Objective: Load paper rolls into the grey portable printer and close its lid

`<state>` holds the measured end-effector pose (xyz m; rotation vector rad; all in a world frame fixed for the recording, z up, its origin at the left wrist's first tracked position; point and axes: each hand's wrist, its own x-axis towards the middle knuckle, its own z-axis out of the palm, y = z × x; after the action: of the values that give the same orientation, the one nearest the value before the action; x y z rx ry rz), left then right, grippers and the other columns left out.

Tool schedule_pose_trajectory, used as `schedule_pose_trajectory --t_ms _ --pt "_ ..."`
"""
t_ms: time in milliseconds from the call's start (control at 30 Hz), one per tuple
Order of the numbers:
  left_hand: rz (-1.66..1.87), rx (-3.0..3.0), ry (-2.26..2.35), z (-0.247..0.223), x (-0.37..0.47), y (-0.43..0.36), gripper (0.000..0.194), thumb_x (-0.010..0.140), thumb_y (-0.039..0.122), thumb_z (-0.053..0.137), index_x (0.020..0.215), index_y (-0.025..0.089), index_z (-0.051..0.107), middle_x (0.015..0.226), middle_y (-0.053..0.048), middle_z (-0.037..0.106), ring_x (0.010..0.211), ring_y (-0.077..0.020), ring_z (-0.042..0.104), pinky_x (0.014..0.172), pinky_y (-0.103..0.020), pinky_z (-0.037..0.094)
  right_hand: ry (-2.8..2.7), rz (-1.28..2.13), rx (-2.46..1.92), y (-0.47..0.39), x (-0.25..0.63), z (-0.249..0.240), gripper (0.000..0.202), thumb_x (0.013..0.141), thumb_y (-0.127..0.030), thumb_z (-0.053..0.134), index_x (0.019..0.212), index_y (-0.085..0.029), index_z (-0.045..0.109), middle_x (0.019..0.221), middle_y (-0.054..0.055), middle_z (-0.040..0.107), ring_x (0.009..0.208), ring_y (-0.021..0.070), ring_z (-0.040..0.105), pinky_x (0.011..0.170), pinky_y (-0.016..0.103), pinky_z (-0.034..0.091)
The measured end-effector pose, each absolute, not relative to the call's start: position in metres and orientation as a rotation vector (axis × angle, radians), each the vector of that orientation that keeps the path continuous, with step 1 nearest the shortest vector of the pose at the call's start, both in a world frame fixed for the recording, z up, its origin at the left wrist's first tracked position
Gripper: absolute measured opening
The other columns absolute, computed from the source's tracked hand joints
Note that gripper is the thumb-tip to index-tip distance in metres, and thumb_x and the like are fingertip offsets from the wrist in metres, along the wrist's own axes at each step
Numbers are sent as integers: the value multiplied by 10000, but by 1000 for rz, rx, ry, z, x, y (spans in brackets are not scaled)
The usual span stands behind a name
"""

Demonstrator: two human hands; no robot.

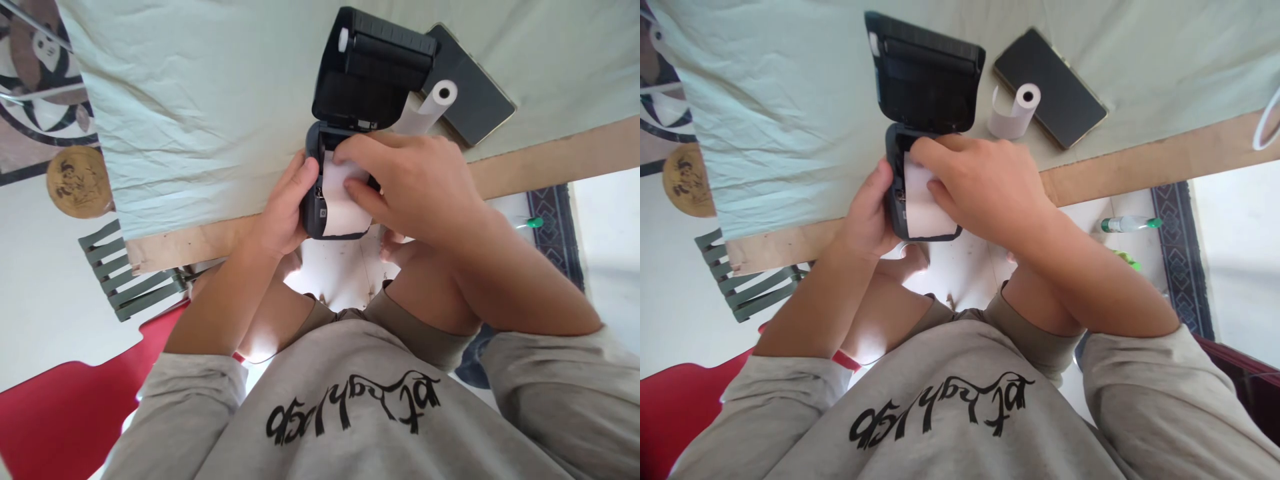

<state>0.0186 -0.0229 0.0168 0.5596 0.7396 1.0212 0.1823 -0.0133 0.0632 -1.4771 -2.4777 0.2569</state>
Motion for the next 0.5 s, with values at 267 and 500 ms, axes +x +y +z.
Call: schedule_pose_trajectory --t_ms 267,500 --pt "1016 603 756 20 17 -23 229 905 394 519 1081 275 605 1126 13 683 1399 -261 354 1097 -403 420 -2288 573 -1323 -8 187 65 336 748 -263 623 1082 -285 601 919 23 660 661 191 528 558 325 362" --pt "1068 578 828 16 17 -22 308 919 467 446 919 221 631 1022 -26 707 1327 -275 463 1031 -433 473 -2044 825 -1100 -10 195 67 373 770 -365 600 1130 -283 557 1077 27 612 819 178 579 547 297 435"
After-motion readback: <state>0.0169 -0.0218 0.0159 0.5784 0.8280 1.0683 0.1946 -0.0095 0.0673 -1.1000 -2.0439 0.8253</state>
